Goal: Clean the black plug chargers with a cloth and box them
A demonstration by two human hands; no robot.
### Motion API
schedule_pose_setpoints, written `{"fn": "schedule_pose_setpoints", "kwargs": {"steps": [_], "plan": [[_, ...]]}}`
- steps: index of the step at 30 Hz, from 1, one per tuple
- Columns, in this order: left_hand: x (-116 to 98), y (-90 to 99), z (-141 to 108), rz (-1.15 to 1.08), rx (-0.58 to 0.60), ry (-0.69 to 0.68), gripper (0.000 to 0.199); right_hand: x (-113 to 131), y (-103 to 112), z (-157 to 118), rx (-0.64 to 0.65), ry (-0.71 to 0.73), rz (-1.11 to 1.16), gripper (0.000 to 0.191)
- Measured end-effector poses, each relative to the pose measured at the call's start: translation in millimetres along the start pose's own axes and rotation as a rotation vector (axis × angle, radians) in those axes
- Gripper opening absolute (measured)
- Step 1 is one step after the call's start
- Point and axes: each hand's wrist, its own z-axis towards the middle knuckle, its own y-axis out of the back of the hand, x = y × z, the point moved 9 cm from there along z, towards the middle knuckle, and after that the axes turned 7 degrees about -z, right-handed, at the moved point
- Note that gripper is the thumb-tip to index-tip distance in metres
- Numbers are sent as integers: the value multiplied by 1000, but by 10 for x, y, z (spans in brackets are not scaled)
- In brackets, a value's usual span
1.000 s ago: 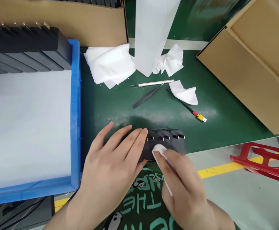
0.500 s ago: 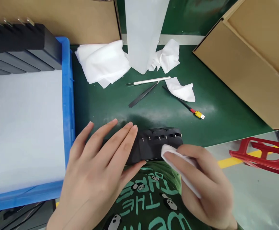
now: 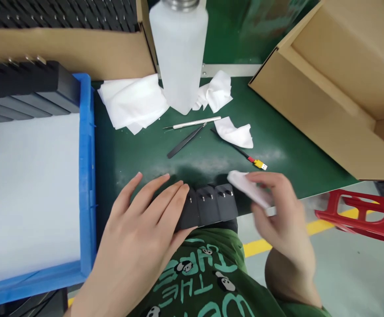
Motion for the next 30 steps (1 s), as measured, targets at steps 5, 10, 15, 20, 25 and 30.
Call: {"fn": "schedule_pose_setpoints", "kwargs": {"steps": [5, 10, 15, 20, 25, 30], "plan": [[-11, 156, -45, -134, -79, 59, 44, -305, 271, 56, -287, -146, 193, 32], [116, 405, -317, -515, -292, 374, 53, -323, 326, 307, -277, -71, 33, 14], [150, 497, -649, -930, -589, 348, 51, 362, -326, 721, 160, 502, -214, 34], [75, 448, -770, -937, -612, 240, 58, 732, -812, 1116, 215, 688, -246, 56], [-39, 390, -878, -934, -544, 205, 67, 842, -841, 1326, 190, 697, -162, 31], [-44, 416, -1010, -906, -551, 209, 69, 1135, 95, 780, -22, 548, 9, 20]]}}
